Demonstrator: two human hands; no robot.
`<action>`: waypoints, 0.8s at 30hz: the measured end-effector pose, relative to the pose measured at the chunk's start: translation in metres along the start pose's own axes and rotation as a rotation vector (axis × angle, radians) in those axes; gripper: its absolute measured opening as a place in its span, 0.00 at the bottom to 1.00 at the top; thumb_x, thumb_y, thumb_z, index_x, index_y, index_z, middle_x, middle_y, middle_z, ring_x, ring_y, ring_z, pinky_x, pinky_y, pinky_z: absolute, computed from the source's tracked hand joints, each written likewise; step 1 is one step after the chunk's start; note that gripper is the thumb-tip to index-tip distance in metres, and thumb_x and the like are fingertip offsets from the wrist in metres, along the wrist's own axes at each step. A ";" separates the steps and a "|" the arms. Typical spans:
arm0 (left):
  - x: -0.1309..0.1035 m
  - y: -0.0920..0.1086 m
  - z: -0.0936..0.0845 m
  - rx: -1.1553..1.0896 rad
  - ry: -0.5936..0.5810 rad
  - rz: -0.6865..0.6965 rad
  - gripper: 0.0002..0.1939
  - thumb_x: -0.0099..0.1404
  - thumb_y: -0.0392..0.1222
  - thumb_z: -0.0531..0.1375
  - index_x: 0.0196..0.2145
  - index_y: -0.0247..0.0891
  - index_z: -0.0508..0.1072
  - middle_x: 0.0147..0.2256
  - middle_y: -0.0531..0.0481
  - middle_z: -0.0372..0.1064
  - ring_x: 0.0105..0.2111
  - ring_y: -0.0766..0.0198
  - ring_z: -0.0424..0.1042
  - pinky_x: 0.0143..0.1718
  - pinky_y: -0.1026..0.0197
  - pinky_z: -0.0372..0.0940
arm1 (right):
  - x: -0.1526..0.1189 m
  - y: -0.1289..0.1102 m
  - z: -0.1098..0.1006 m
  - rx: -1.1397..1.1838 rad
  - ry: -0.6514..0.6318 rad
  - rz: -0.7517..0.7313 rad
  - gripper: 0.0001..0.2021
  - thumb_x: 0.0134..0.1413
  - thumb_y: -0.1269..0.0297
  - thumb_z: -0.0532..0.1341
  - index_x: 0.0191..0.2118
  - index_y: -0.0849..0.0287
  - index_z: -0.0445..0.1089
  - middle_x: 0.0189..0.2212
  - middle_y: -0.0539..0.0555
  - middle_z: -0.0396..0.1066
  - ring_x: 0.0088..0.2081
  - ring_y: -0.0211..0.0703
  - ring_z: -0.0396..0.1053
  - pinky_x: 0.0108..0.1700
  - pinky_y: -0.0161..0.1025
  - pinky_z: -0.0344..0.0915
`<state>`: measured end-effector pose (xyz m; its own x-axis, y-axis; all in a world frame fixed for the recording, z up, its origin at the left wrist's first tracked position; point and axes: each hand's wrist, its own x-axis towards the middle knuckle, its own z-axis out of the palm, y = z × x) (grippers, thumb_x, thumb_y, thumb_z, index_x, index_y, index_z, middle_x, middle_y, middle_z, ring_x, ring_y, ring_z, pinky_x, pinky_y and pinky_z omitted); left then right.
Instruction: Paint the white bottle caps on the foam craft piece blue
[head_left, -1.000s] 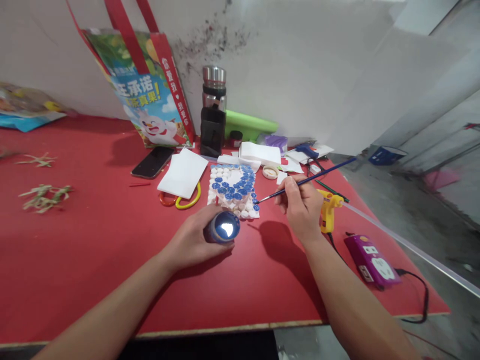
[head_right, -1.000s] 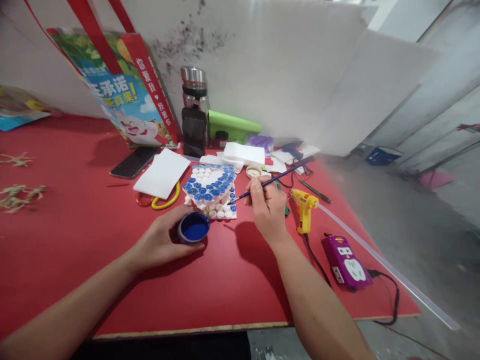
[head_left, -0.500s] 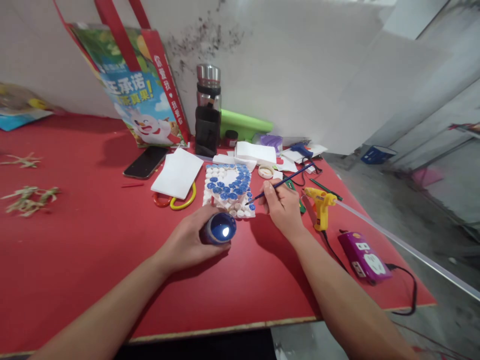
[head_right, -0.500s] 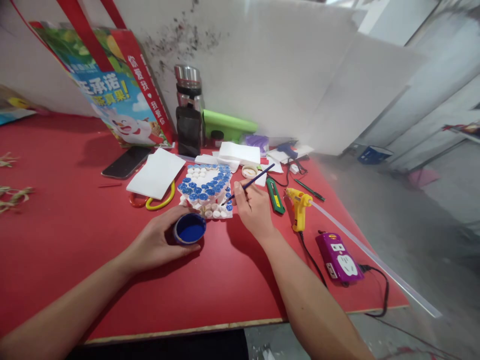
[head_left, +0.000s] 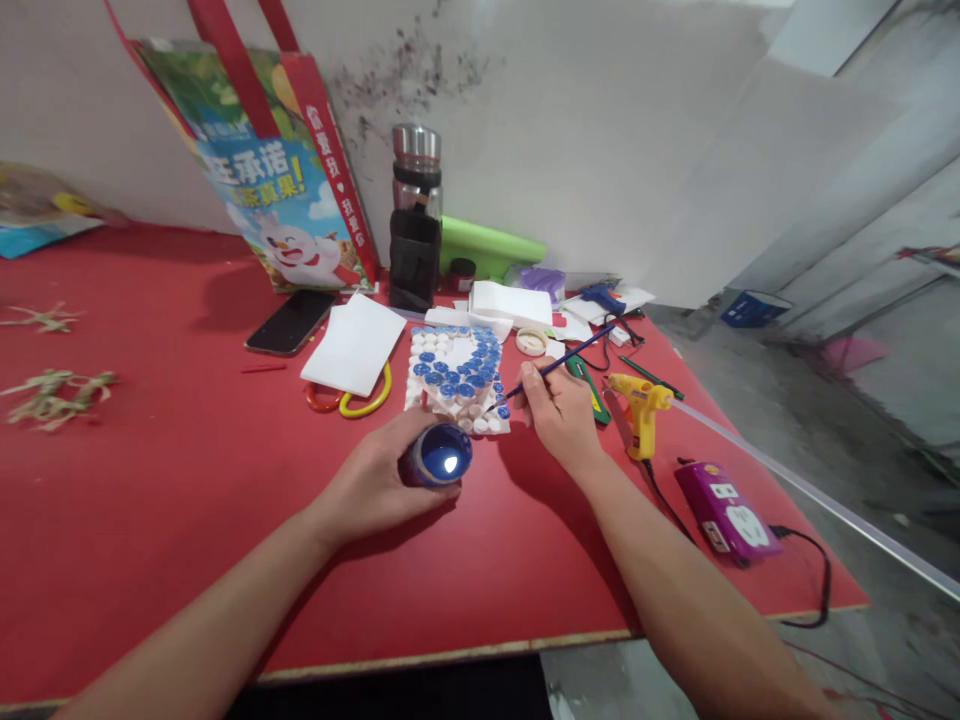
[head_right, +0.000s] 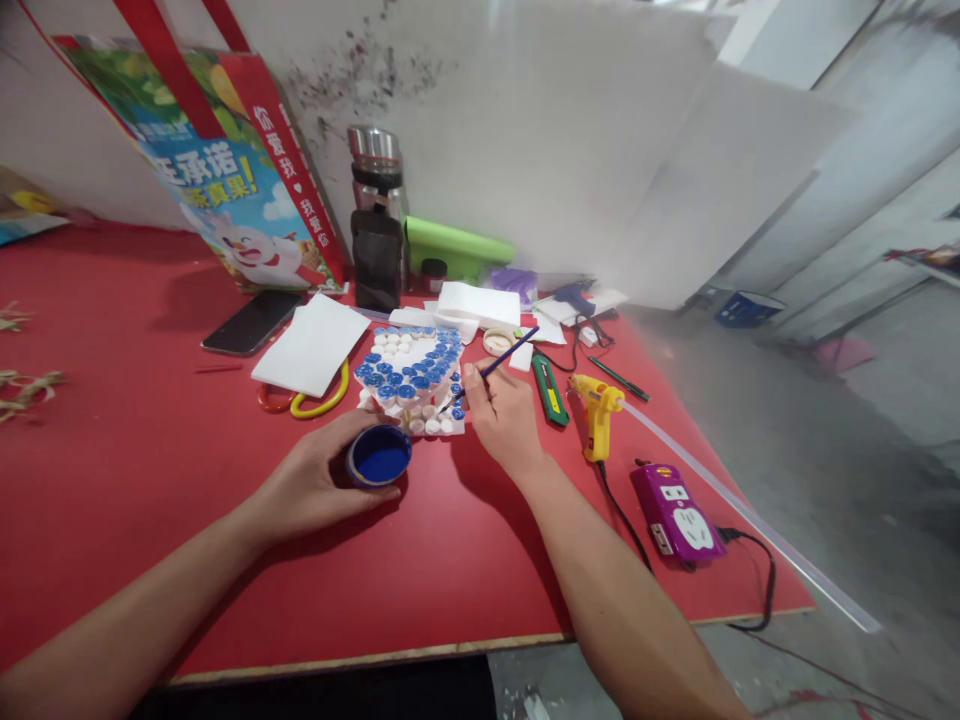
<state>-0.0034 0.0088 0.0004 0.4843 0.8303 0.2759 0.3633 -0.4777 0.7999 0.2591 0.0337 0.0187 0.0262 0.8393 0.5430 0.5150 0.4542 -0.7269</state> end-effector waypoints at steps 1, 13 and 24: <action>0.000 0.000 0.000 0.002 0.001 0.003 0.25 0.61 0.44 0.75 0.54 0.43 0.76 0.50 0.46 0.79 0.47 0.51 0.80 0.49 0.50 0.74 | 0.000 0.001 0.000 -0.005 0.009 0.002 0.22 0.78 0.51 0.56 0.30 0.53 0.68 0.18 0.47 0.70 0.20 0.40 0.69 0.30 0.39 0.67; 0.001 0.002 -0.001 0.015 0.000 -0.001 0.25 0.61 0.44 0.75 0.54 0.43 0.77 0.50 0.47 0.79 0.48 0.51 0.80 0.50 0.52 0.74 | 0.001 0.003 -0.002 -0.007 0.062 0.035 0.23 0.77 0.45 0.56 0.30 0.53 0.67 0.21 0.49 0.74 0.22 0.41 0.71 0.32 0.40 0.69; 0.001 0.004 -0.001 0.024 -0.009 0.000 0.24 0.62 0.45 0.75 0.53 0.42 0.76 0.49 0.46 0.80 0.47 0.51 0.80 0.49 0.51 0.74 | -0.001 0.005 0.003 -0.001 -0.009 0.032 0.23 0.78 0.43 0.55 0.33 0.52 0.67 0.22 0.49 0.74 0.22 0.41 0.70 0.29 0.40 0.67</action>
<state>-0.0019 0.0084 0.0040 0.4913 0.8276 0.2715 0.3824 -0.4850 0.7865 0.2592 0.0359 0.0132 0.0350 0.8561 0.5156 0.5152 0.4266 -0.7433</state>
